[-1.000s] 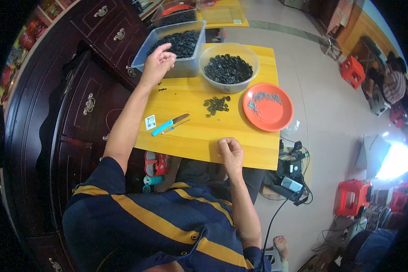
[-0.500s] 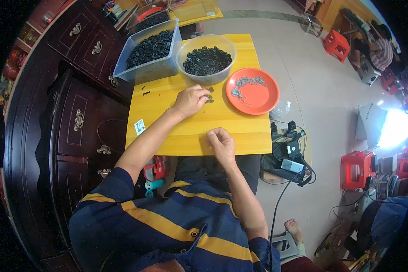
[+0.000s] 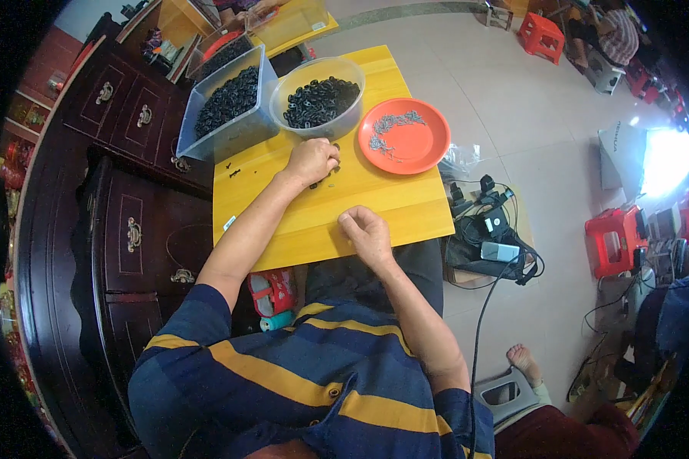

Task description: The person assembles small plastic components by hand, repeatedly picking up plastic pieces and fitting small parts together on the table.

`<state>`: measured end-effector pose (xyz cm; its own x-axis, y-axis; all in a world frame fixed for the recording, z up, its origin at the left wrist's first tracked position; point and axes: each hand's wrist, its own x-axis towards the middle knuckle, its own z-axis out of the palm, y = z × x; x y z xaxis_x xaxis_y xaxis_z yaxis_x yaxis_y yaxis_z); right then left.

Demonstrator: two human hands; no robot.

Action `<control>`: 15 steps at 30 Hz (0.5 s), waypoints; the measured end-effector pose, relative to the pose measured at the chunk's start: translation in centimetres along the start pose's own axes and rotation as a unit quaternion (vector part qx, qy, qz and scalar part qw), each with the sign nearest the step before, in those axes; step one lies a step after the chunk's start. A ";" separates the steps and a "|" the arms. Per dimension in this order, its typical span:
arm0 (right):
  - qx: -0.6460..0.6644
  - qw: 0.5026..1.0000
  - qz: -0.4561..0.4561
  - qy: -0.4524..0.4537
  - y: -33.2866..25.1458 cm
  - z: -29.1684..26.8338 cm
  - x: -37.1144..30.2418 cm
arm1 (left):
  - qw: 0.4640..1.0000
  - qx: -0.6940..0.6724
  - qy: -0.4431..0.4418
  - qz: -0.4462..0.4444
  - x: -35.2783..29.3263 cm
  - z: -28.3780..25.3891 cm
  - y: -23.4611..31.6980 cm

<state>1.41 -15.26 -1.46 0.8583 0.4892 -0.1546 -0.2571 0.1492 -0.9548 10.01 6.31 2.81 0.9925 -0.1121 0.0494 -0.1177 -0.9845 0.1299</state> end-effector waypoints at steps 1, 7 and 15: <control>-0.006 1.000 0.002 -0.002 0.1 0.0 0.0 | 1.000 0.002 0.000 0.003 0.3 0.0 0.0; -0.018 1.000 -0.020 0.002 0.4 0.1 0.1 | 0.997 0.067 0.004 0.034 0.3 0.0 0.2; 0.103 0.994 0.015 -0.007 0.0 -0.3 0.3 | 0.977 -0.152 0.133 0.065 -5.6 -2.5 3.9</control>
<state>1.76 -15.37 -1.52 0.8432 0.5073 -0.1781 -0.3700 0.3071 -0.8768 3.96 3.46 5.49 0.9292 -0.1537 0.3361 -0.2862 -0.8747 0.3911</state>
